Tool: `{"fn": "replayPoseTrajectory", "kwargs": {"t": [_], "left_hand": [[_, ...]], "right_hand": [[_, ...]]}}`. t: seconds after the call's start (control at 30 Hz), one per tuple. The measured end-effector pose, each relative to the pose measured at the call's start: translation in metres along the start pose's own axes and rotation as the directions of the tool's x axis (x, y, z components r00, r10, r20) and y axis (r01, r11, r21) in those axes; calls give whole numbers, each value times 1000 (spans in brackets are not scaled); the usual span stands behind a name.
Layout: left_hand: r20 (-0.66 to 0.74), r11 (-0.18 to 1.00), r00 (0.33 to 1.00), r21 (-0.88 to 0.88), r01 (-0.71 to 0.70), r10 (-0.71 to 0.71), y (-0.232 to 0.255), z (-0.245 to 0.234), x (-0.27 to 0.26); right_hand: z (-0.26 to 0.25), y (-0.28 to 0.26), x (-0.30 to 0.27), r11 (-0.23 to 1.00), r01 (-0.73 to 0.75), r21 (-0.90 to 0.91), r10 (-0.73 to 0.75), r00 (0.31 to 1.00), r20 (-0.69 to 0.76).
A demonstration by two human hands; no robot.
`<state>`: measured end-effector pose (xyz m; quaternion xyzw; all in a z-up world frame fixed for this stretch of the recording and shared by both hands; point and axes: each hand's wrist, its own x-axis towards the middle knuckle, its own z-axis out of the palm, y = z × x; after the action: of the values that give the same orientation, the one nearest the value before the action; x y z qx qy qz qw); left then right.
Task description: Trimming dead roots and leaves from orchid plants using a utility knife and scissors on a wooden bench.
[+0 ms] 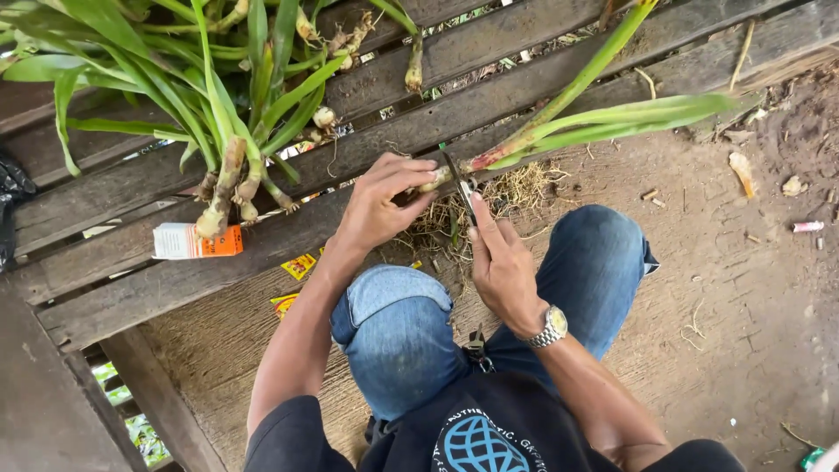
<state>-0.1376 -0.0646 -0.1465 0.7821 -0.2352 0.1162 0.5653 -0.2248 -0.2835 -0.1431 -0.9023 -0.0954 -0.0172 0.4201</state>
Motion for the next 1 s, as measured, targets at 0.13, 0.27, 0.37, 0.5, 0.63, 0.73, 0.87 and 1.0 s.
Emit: {"fn": "replayPoseTrajectory", "kwargs": {"t": [0.13,0.27,0.37,0.5,0.63,0.73,0.87,1.0], "left_hand": [[2,1000,1000,6,-8,8,0,1,1],[7,997,998,46,-67,67,-8,1,-2],[13,996,997,45,-81,81,-1,-1,1],[39,997,996,-12,-74,74,-9,-2,0],[34,996,996,23,-86,85,-7,-3,1],[11,995,996,50,-92,91,-3,0,1],[-12,995,997,64,-80,81,-6,1,2],[-76,992,994,99,-76,84,-10,2,-4]], "right_hand": [[4,-7,1,999,-26,-41,25,1000,-16],[4,-19,-2,991,-24,-133,24,1000,-5],[8,-14,-9,985,-45,-169,45,999,-5],[8,-24,1,980,-45,-193,47,999,3],[9,-28,-6,973,-107,-204,120,991,52],[11,-18,-15,963,-149,-227,169,983,74],[14,5,-17,968,-125,-219,143,988,65],[10,8,-11,972,-119,-205,136,988,70]]}}
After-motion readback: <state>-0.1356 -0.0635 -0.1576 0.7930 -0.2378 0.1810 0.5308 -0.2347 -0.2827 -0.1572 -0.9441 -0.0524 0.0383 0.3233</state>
